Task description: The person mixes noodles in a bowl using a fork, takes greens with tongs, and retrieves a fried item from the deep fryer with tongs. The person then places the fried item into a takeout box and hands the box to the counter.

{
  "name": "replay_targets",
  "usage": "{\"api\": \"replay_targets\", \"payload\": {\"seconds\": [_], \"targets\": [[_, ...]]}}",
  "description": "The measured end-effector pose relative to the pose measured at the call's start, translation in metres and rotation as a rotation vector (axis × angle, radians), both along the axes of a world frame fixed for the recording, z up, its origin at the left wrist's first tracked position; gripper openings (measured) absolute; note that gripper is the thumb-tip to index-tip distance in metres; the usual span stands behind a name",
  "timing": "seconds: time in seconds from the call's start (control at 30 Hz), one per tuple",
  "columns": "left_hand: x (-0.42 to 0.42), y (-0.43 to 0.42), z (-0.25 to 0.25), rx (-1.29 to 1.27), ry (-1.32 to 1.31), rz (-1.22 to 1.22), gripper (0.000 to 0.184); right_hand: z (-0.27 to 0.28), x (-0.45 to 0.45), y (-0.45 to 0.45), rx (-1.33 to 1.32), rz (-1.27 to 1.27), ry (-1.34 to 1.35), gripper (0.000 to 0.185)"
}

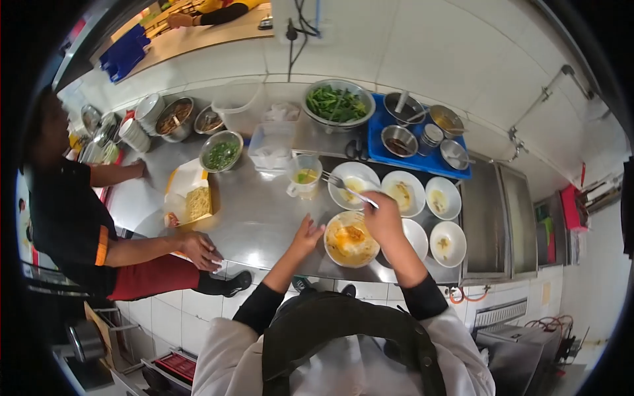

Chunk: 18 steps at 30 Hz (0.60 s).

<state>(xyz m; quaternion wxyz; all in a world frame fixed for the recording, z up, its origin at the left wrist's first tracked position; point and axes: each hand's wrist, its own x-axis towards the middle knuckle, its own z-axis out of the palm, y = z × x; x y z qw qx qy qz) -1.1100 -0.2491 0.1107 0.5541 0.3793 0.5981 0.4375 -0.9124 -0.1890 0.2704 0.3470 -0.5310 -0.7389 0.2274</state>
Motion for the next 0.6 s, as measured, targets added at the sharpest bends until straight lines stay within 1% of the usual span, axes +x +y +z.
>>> {"api": "replay_targets", "payload": {"seconds": [0.03,0.07,0.1,0.2,0.27,0.3,0.33,0.4,0.43,0.47,0.53,0.57,0.6], "targets": [[-0.014,-0.02,0.001,-0.028,-0.037,-0.055,0.075,0.006,-0.026,0.016,0.131,0.019,-0.218,0.021],[-0.029,-0.04,0.004,-0.055,-0.074,-0.108,0.069,0.003,-0.051,0.033,0.162,0.04,-0.339,0.021],[-0.042,-0.06,0.01,-0.06,-0.136,-0.162,0.063,0.004,-0.076,0.049,0.177,0.075,-0.525,0.018],[-0.077,-0.115,0.039,-0.143,-0.324,-0.328,0.049,-0.007,-0.133,0.085,0.172,0.196,-0.918,0.016],[-0.1,-0.15,0.021,-0.118,-0.362,-0.405,0.049,-0.027,-0.154,0.097,0.143,0.241,-1.01,0.018],[-0.113,-0.168,0.019,-0.195,-0.351,-0.413,0.049,-0.032,-0.166,0.106,0.141,0.268,-1.054,0.019],[-0.124,-0.188,0.02,-0.175,-0.184,-0.461,0.05,-0.024,-0.176,0.108,0.229,0.274,-0.977,0.021],[-0.147,-0.232,-0.008,-0.144,-0.162,-0.481,0.063,-0.002,-0.189,0.096,0.373,0.284,-0.818,0.025],[-0.154,-0.267,-0.031,-0.049,-0.177,-0.448,0.063,0.011,-0.201,0.097,0.318,0.305,-0.716,0.029],[-0.162,-0.292,-0.05,-0.067,-0.178,-0.446,0.062,0.022,-0.209,0.098,0.349,0.334,-0.587,0.03],[-0.178,-0.34,-0.092,-0.213,-0.097,-0.419,0.061,0.046,-0.219,0.102,0.415,0.353,-0.331,0.032],[-0.184,-0.366,-0.113,-0.311,-0.04,-0.395,0.061,0.064,-0.222,0.108,0.327,0.329,-0.318,0.036],[-0.19,-0.39,-0.13,-0.413,0.025,-0.369,0.061,0.073,-0.219,0.126,0.3,0.17,-0.349,0.037]]}}
